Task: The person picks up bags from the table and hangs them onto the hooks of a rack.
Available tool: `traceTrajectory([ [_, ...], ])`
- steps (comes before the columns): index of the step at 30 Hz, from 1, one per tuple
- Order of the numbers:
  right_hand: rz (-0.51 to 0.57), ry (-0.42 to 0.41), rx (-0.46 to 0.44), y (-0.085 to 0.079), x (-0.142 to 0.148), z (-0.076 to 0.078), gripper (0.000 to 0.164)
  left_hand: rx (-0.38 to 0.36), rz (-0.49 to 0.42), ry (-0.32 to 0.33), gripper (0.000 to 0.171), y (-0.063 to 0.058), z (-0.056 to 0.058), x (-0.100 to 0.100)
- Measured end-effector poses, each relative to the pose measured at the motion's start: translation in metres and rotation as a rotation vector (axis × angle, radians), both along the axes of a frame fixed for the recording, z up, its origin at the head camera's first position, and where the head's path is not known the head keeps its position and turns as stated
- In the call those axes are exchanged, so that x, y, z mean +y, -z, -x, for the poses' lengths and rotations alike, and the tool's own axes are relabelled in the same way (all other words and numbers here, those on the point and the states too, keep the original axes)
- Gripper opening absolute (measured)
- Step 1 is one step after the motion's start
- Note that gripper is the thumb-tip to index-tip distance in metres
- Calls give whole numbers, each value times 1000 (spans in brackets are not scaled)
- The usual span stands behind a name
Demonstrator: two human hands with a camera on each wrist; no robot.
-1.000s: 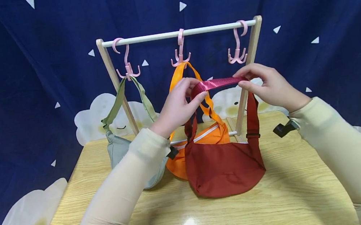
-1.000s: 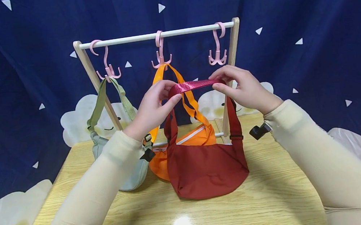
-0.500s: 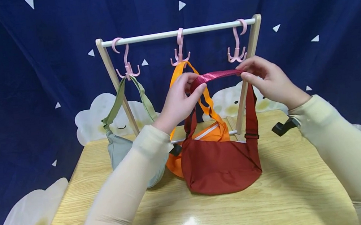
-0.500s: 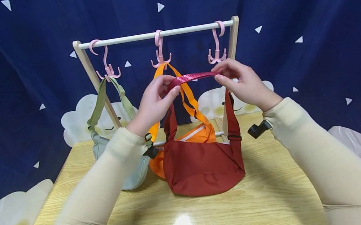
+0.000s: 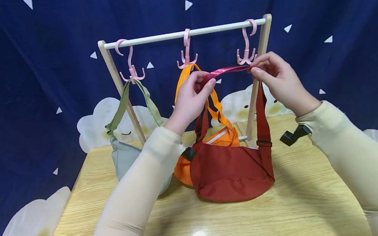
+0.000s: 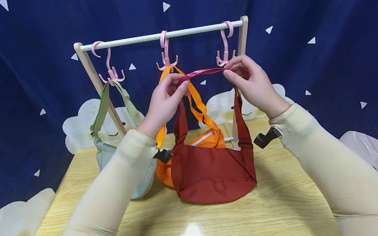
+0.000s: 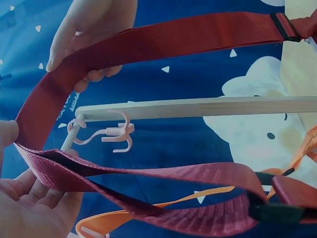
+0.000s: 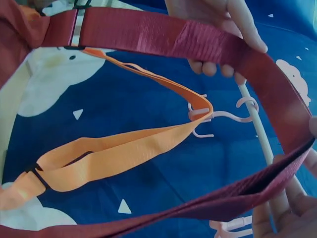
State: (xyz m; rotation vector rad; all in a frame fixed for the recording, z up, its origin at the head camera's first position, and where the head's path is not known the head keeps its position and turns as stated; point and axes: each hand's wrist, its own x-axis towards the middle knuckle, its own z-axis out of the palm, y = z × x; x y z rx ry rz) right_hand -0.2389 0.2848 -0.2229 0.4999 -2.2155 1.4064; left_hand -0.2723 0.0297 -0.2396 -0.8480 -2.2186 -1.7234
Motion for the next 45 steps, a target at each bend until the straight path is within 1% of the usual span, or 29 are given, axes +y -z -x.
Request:
traceTrajectory([
  [6,92,-3,0,3,-4,3,11,-45,-15,2,33,-3,4,2],
  [12,144,23,-12,3,-7,5,8,-83,-31,12,34,-4,5,6],
  [15,163,27,-18,3,-8,7,8,-83,-23,7,34,-5,7,6],
  [19,162,37,-25,3,-8,10,9,-63,-5,-2,34,-8,8,6],
  [24,175,24,-18,3,-7,15,8,-53,13,-16,33,-8,12,6],
  [28,161,38,-25,4,-6,19,9,-59,10,-19,33,-8,16,8],
  [31,130,60,-27,4,-5,21,10,-75,-3,-14,32,-8,18,10],
  [37,114,89,-19,1,-2,23,10,-87,-11,-7,33,-9,18,15],
  [41,116,90,-17,1,-2,26,10,-80,-16,-26,33,-9,19,17],
  [45,127,84,-10,2,-2,29,9,-90,-28,-39,32,-10,21,18],
])
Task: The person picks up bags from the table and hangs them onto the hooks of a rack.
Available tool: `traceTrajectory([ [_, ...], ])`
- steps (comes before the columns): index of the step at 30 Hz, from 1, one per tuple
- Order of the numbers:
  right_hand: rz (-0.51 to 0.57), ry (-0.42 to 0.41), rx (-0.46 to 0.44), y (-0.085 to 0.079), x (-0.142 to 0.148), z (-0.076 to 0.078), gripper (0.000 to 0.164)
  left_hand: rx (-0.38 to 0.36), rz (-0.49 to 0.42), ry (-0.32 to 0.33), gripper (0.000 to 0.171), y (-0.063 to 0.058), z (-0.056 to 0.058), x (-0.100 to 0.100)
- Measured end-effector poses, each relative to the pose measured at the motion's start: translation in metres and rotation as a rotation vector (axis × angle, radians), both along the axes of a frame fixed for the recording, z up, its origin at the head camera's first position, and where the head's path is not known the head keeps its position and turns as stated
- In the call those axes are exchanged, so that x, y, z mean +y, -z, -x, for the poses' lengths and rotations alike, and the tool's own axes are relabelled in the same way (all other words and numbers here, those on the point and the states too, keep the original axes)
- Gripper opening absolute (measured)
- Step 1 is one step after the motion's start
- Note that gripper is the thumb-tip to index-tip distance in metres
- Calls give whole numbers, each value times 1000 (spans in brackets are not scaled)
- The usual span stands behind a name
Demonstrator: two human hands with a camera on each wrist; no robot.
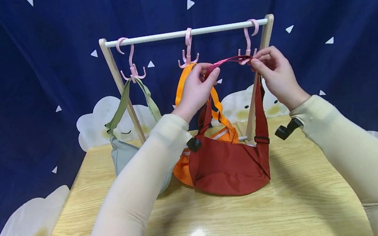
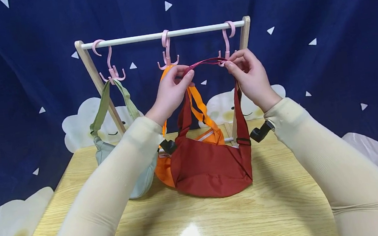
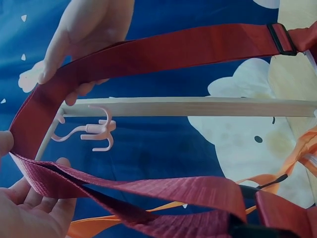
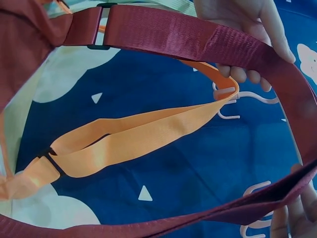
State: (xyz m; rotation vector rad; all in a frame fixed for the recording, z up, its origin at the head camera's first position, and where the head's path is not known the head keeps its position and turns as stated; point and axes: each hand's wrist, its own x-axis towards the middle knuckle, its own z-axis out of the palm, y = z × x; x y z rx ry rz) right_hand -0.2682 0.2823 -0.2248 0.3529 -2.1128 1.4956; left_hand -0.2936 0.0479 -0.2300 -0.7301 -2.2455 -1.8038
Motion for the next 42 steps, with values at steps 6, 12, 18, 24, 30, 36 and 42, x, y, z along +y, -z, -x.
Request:
traceTrajectory([
  [6,23,-1,14,-1,-1,3,8,-6,-19,-10,31,-5,1,4],
  [12,37,7,9,-3,-1,4,9,-21,-24,-18,31,-9,2,7],
  [18,35,22,6,-3,-1,6,9,-45,-17,-41,34,-10,6,12],
  [24,36,60,-4,-4,-1,10,10,-78,-11,-66,34,-11,10,19],
  [30,30,83,-41,-5,-1,14,13,-94,1,-84,33,-13,12,21],
  [36,11,126,-55,-4,-3,16,11,-126,26,-96,35,-11,14,25],
  [42,4,157,-85,-3,-2,19,13,-137,34,-115,35,-8,17,29],
])
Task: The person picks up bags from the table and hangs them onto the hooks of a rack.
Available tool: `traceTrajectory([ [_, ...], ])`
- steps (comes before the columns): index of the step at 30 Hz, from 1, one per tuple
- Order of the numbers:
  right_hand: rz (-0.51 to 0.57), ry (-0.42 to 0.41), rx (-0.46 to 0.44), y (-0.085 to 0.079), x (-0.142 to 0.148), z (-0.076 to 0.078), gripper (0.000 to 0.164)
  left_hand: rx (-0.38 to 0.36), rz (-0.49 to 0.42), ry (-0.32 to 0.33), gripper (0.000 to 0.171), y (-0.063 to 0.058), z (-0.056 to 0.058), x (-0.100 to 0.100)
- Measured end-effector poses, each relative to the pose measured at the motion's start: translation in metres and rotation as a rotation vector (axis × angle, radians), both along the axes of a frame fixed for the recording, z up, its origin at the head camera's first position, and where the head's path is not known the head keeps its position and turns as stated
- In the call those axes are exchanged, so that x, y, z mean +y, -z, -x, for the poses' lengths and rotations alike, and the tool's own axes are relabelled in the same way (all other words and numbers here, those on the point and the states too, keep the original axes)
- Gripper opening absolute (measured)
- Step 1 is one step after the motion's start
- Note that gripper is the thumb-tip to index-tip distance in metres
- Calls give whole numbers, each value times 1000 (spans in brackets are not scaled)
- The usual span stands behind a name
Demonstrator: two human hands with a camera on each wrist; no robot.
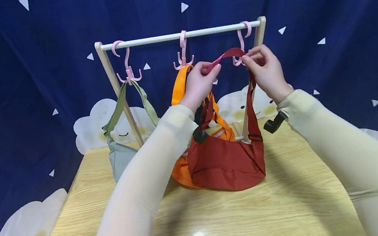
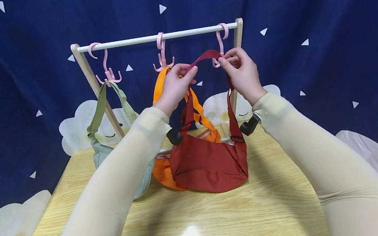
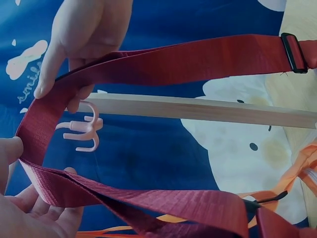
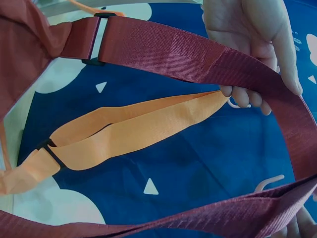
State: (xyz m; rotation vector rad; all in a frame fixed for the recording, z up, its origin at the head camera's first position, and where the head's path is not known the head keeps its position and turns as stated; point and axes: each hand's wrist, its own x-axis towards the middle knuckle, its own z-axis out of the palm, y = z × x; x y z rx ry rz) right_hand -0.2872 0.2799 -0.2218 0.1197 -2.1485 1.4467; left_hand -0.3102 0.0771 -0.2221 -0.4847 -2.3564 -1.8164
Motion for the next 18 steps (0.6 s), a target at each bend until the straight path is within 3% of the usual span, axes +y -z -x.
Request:
traceTrajectory([
  [5,-11,8,-26,2,-1,3,17,-12,-6,-9,35,2,3,1],
  [18,-26,38,30,6,-1,9,19,-8,16,8,37,5,5,0],
])
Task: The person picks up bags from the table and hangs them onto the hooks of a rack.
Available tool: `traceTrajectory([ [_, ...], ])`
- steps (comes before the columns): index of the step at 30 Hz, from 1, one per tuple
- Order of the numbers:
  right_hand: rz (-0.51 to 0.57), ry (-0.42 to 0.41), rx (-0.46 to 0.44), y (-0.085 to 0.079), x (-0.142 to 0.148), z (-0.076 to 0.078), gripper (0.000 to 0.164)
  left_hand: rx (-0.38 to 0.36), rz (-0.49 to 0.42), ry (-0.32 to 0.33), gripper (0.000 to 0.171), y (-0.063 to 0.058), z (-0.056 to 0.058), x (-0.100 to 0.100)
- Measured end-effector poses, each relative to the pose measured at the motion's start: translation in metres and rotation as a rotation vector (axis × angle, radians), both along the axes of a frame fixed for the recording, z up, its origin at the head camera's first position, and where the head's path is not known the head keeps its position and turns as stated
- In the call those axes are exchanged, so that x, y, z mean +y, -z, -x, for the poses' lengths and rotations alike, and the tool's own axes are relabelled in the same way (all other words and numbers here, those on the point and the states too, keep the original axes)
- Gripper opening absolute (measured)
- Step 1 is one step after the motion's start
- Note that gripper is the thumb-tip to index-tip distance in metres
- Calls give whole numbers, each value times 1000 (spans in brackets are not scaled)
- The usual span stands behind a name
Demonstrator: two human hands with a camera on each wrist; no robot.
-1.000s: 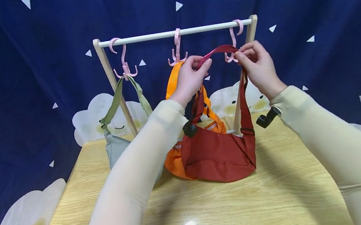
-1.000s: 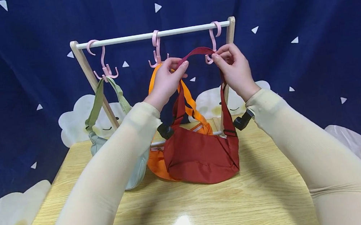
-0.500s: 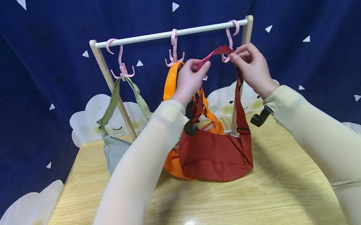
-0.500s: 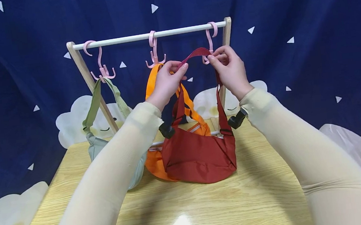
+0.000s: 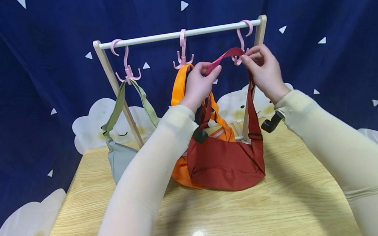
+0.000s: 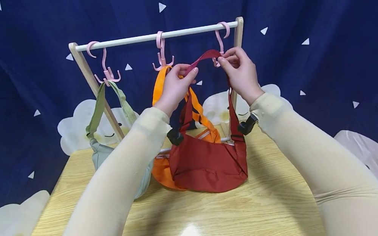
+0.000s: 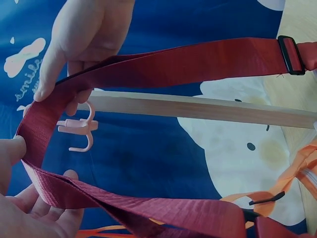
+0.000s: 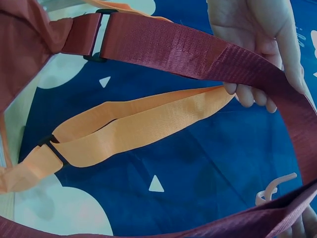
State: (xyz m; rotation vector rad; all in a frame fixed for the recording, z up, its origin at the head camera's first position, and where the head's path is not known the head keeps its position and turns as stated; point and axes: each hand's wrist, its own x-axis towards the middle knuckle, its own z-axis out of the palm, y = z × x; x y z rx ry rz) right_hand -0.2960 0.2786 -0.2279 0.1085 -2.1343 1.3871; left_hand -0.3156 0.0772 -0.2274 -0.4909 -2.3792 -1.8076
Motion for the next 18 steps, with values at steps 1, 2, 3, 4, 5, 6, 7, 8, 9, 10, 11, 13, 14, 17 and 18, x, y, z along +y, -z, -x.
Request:
traceTrajectory([
  [1,0,-1,11,0,0,0,19,5,0,2,37,0,0,0],
  [2,2,-2,19,0,0,0,19,7,0,2,37,0,-1,0],
  [3,6,-4,24,0,0,1,19,11,0,1,37,-1,-1,1],
  [4,9,-5,28,0,0,1,19,14,1,-2,37,-1,-1,1],
  [5,9,-3,26,0,-1,1,19,19,2,-3,37,-1,-1,1],
  [6,7,0,25,0,-1,1,19,22,3,-5,37,-1,-1,1],
  [7,4,5,21,0,-1,1,19,23,2,-7,37,-1,-1,1],
  [8,-1,8,19,1,-1,2,20,25,1,-10,37,0,-1,2],
  [9,-6,11,17,1,-1,2,20,24,-1,-13,37,0,-1,2],
  [10,-9,15,12,1,-2,2,21,22,-2,-14,37,0,-1,2],
  [11,-11,20,8,0,-2,2,21,20,-3,-14,38,0,-1,3],
  [13,-14,29,0,0,-2,2,22,8,-6,-10,39,0,-1,4],
  [14,-16,35,-4,0,-2,2,22,0,-6,-8,39,0,-1,5],
  [17,-20,48,-12,0,-2,2,24,-9,-4,-9,40,-1,-2,6],
  [18,-25,52,-12,0,-2,2,24,-10,-3,-11,40,-1,-2,7],
])
